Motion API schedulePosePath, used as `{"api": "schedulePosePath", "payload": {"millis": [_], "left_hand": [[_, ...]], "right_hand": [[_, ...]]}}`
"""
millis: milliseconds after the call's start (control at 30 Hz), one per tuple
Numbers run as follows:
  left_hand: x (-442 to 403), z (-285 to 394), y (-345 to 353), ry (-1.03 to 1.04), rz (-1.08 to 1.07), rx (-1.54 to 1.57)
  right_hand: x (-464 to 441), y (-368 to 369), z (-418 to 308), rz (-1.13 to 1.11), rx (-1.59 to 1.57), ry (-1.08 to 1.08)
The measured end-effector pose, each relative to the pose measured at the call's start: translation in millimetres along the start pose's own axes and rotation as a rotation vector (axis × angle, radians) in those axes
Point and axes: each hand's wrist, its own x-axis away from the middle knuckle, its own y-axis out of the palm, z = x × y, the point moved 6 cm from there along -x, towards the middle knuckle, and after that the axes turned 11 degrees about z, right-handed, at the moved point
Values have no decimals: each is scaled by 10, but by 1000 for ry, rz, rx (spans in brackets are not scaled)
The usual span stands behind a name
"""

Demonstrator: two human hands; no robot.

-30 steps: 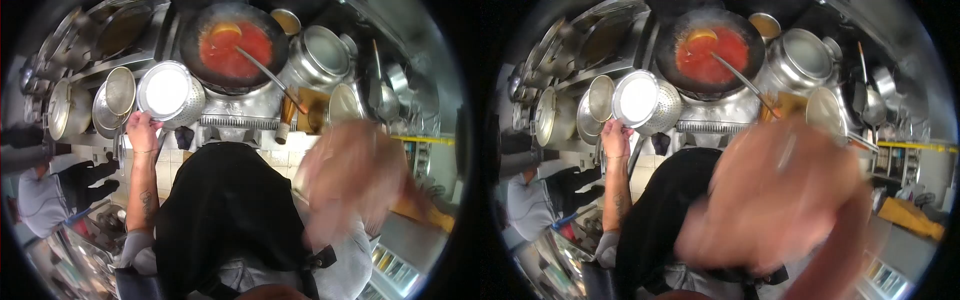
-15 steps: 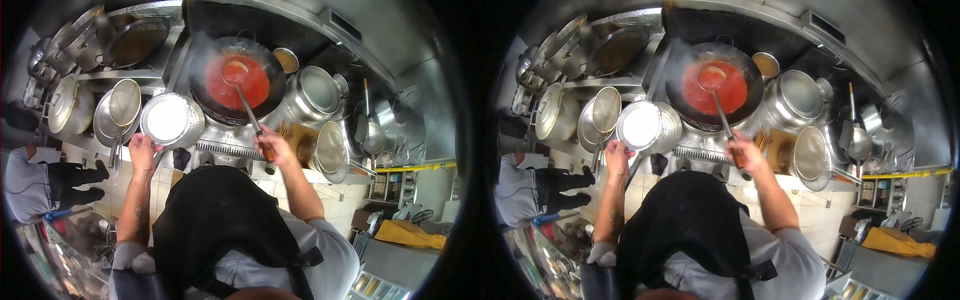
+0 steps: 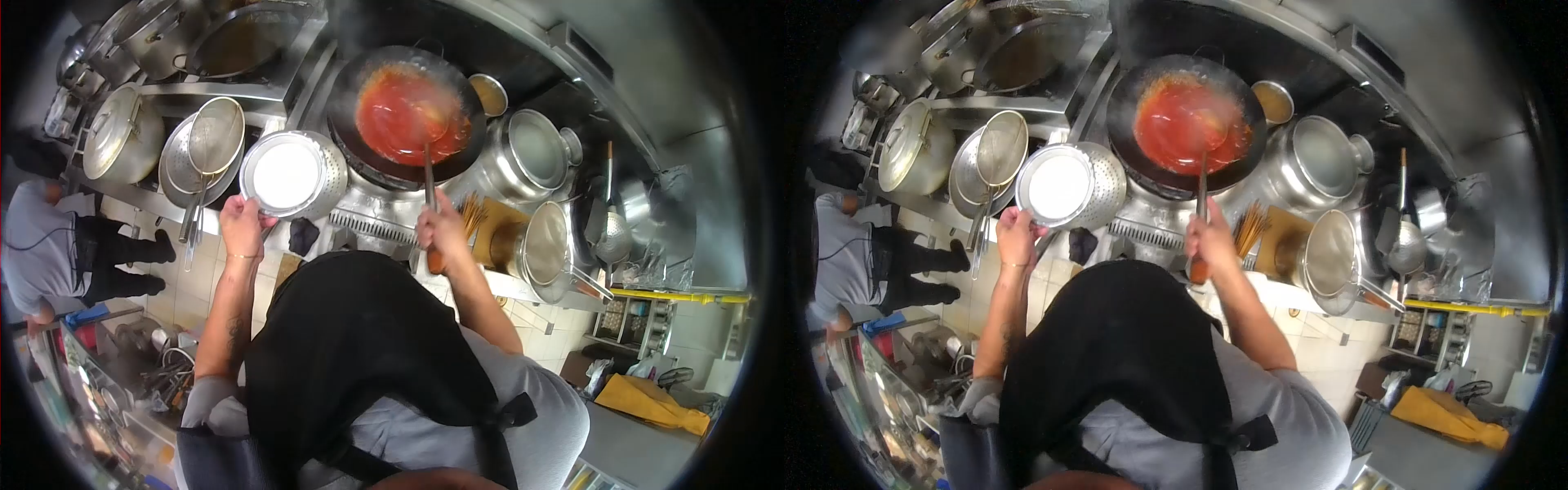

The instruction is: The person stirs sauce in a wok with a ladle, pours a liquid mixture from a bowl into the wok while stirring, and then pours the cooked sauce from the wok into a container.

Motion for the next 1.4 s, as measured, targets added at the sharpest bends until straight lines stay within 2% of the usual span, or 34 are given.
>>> {"api": "schedulePosePath", "payload": {"millis": [33, 100, 167, 233, 267, 400, 467, 500, 567, 600, 633, 700, 767, 800, 833, 900, 933, 1000, 1033, 1100, 1133, 1167, 1233, 1267, 1333, 1400], "left_hand": [[-10, 8, -4, -11, -5, 6], [-44, -26, -39, -8, -18, -11], [-118, -68, -50, -1, -12, -16], [-140, -92, -59, 1, -11, -18], [-149, -94, -69, 2, -1, -24], [-129, -117, -60, -24, 20, -10], [-113, -103, -42, -46, 22, 15], [-135, -116, -44, -44, 16, 13], [-163, -178, -42, -39, -12, 3], [-146, -167, -26, -40, -23, 0], [-126, -141, -10, -42, -28, -19], [-114, -153, -5, -41, -37, -32], [-154, -209, -30, -26, -58, -35], [-144, -194, -34, -21, -56, -25], [-118, -185, -24, -18, -56, -35], [-72, -192, -7, -19, -45, -44], [-51, -199, -8, -32, -44, -43], [-54, -194, 0, -41, -52, -47], [-45, -202, 3, -47, -61, -40], [-18, -220, 33, -56, -79, -32], [-6, -212, 42, -49, -86, -46], [-2, -196, 46, -40, -91, -59], [-6, -208, 38, -52, -92, -36], [-15, -216, 30, -70, -89, -13], [0, -209, 15, -64, -80, -17], [26, -220, 8, -63, -65, -27]], "right_hand": [[-82, 12, -61, -94, -306, 180], [-342, -36, -260, -228, -711, 408], [-560, -150, -164, -223, -640, 381], [-647, -266, -101, -26, 334, -188], [-369, -184, -211, 133, 641, -305], [-7, -143, -21, 278, 613, -309], [-70, -128, 164, 9, 106, -59], [-118, -200, 79, 13, 101, -61], [-217, -139, -134, -269, -624, 351], [-244, -90, -326, -244, -720, 403], [-366, -138, -354, -241, -658, 398], [-638, -260, -222, -138, 40, 30], [-401, -237, -164, 146, 729, -382], [-504, -355, 112, 269, 960, -776], [-332, -299, 120, 265, 962, -789], [-41, -168, 217, 217, 539, -318], [-51, -195, 202, 214, 539, -314], [-163, -229, 242, -41, -173, 93], [-114, -156, 5, -130, -413, 244], [-353, -214, -159, -205, -616, 355], [-437, -256, -207, -188, -441, 262], [-437, -265, -138, -187, -443, 259], [-529, -410, -70, 124, 656, -326], [-536, -466, 78, 186, 777, -448], [-288, -373, 327, 234, 691, -424], [-136, -215, 268, 277, 607, -391]]}}
